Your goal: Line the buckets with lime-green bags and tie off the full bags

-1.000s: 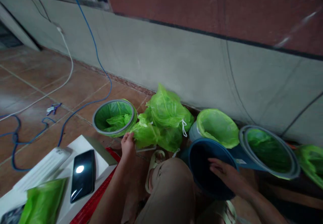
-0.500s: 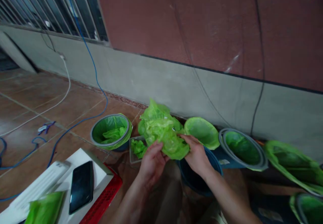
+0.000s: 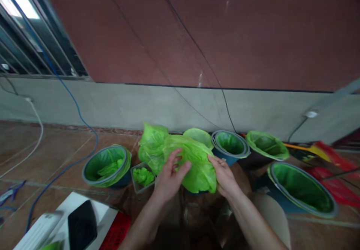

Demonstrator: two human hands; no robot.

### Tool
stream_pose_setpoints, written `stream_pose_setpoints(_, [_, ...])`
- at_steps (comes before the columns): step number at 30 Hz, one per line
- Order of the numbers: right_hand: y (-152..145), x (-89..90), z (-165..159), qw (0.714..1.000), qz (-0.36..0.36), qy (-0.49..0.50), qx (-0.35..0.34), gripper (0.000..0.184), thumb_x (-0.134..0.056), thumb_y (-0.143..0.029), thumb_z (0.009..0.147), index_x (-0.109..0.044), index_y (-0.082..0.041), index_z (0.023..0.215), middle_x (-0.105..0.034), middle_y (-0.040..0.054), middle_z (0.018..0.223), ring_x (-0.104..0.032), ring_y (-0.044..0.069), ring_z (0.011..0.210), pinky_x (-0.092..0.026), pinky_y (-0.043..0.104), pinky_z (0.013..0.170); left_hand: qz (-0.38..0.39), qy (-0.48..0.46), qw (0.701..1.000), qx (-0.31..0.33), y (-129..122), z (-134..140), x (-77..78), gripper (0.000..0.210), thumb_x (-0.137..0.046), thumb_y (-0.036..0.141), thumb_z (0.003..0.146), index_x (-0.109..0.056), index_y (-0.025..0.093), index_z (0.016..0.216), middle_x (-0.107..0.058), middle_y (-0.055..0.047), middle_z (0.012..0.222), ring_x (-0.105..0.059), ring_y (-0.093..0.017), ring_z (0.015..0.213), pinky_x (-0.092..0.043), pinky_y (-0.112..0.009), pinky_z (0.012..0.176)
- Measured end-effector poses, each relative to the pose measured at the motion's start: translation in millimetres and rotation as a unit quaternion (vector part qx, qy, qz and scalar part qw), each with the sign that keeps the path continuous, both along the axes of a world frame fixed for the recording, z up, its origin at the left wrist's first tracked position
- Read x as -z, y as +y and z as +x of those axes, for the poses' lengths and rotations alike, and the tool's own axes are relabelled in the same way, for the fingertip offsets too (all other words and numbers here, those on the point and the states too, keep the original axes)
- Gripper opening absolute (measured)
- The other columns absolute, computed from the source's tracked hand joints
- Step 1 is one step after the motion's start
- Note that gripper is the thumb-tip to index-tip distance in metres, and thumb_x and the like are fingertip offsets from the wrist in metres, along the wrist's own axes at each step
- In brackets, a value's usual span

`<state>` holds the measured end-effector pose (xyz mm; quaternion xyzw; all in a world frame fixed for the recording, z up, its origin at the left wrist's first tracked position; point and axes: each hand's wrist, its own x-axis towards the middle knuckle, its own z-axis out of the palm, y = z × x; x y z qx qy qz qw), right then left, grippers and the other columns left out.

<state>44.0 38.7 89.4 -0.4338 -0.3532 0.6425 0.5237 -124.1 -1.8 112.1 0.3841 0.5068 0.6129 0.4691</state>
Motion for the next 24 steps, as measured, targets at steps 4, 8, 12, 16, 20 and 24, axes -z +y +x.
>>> stream_pose_setpoints(4, [-21.8,-2.6,0.8,0.997,-0.018,0.063,-0.039,0.035,-0.079,-0.048,0.068,-0.076,-0.021,0.089,-0.077,0.0045,0.085,-0.071,0.022,0.077,-0.055,0.031,0.070,0.001,0.049,0.995,0.093,-17.3,33.2,-4.9,0.052,-0.079,0.030,0.067,-0.065,0.023,0.117,-0.071,-0.007,0.113,-0.066,-0.024,0.102,-0.050,-0.036,0.092])
stream_pose_setpoints(8, [-33.0,-6.5,11.0,0.996,-0.007,0.081,-0.029,0.031,-0.081,-0.044,0.067,-0.075,-0.020,0.085,-0.077,0.0033,0.081,-0.070,0.018,0.069,-0.054,0.028,0.066,-0.008,-0.028,0.998,0.060,-13.2,33.6,6.9,0.029,-0.077,0.026,0.064,-0.070,0.019,0.092,-0.074,-0.002,0.087,-0.066,-0.017,0.075,-0.052,-0.029,0.073])
stream_pose_setpoints(12, [-28.7,-3.2,40.0,0.992,-0.007,0.092,0.088,0.030,-0.087,-0.035,0.057,-0.072,-0.019,0.077,-0.074,0.0007,0.071,-0.066,0.015,0.060,-0.052,0.025,0.060,0.019,-0.081,0.994,-0.074,-11.0,12.3,9.1,0.022,-0.077,0.021,0.057,-0.069,0.018,0.078,-0.070,0.003,0.072,-0.059,-0.011,0.062,-0.047,-0.023,0.064])
stream_pose_setpoints(16, [-22.3,13.9,74.5,0.982,-0.043,0.088,0.164,0.037,-0.087,-0.032,0.054,-0.069,-0.019,0.083,-0.070,-0.0018,0.067,-0.063,0.013,0.056,-0.047,0.023,0.049,0.065,-0.089,0.987,-0.121,-18.3,-6.7,-1.6,0.018,-0.075,0.016,0.056,-0.066,0.018,0.072,-0.063,0.006,0.061,-0.053,-0.008,0.055,-0.041,-0.019,0.057])
stream_pose_setpoints(20, [-20.8,29.3,95.3,0.970,-0.031,0.017,0.240,0.038,-0.082,-0.036,0.058,-0.066,-0.019,0.087,-0.064,-0.0036,0.061,-0.059,0.013,0.051,-0.049,0.026,0.049,0.075,-0.098,0.982,-0.140,-24.6,-10.4,-7.5,0.017,-0.072,0.014,0.056,-0.065,0.019,0.070,-0.056,0.008,0.056,-0.048,-0.006,0.052,-0.036,-0.018,0.053])
stream_pose_setpoints(24, [-35.4,26.9,90.7,0.939,0.062,-0.095,0.326,0.046,-0.075,-0.047,0.069,-0.065,-0.019,0.104,-0.071,0.0050,0.095,-0.067,0.019,0.083,-0.054,0.029,0.068,0.035,-0.131,0.981,-0.139,-25.7,-4.0,-9.6,0.025,-0.077,0.020,0.055,-0.064,0.019,0.076,-0.061,0.006,0.063,-0.055,-0.009,0.058,-0.041,-0.020,0.056])
